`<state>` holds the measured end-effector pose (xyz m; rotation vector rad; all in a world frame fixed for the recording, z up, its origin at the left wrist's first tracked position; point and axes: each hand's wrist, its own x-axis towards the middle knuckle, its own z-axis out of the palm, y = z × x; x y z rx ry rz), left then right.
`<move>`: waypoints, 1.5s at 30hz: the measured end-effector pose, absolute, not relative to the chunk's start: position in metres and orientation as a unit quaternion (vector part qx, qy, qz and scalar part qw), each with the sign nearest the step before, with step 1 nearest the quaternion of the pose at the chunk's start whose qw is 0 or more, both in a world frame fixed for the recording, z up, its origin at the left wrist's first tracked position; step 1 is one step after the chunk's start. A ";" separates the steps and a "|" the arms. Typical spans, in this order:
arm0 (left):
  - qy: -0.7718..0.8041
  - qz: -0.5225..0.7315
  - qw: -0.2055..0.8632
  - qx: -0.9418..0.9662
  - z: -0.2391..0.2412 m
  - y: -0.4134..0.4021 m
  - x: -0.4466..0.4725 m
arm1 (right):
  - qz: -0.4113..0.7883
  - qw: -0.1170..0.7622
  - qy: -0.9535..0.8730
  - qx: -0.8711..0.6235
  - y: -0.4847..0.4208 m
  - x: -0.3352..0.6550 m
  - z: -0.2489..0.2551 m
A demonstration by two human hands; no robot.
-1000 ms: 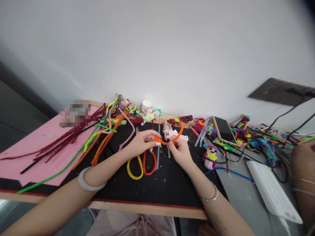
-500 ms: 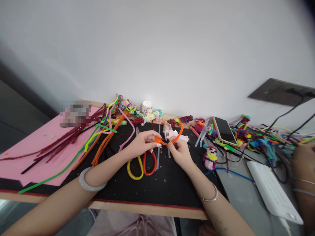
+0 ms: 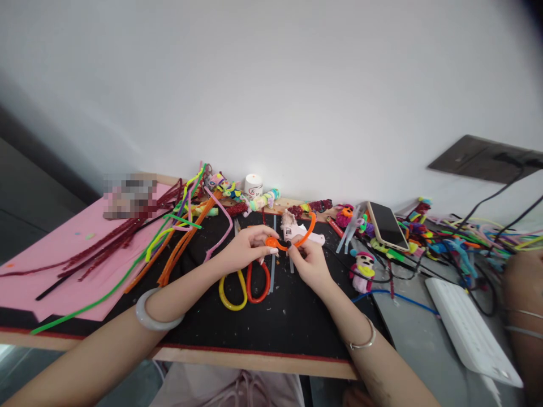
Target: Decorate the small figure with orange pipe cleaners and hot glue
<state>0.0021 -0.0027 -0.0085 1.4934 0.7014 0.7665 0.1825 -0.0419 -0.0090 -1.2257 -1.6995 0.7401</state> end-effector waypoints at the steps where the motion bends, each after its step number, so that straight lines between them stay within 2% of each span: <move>1: 0.304 0.334 0.615 0.647 -0.009 -0.003 0.002 | 0.297 0.444 -0.686 -0.494 -0.042 0.183 -0.009; 45: 0.303 0.337 0.627 0.633 -0.007 -0.003 0.003 | 0.289 0.417 -0.702 -0.500 -0.043 0.181 -0.005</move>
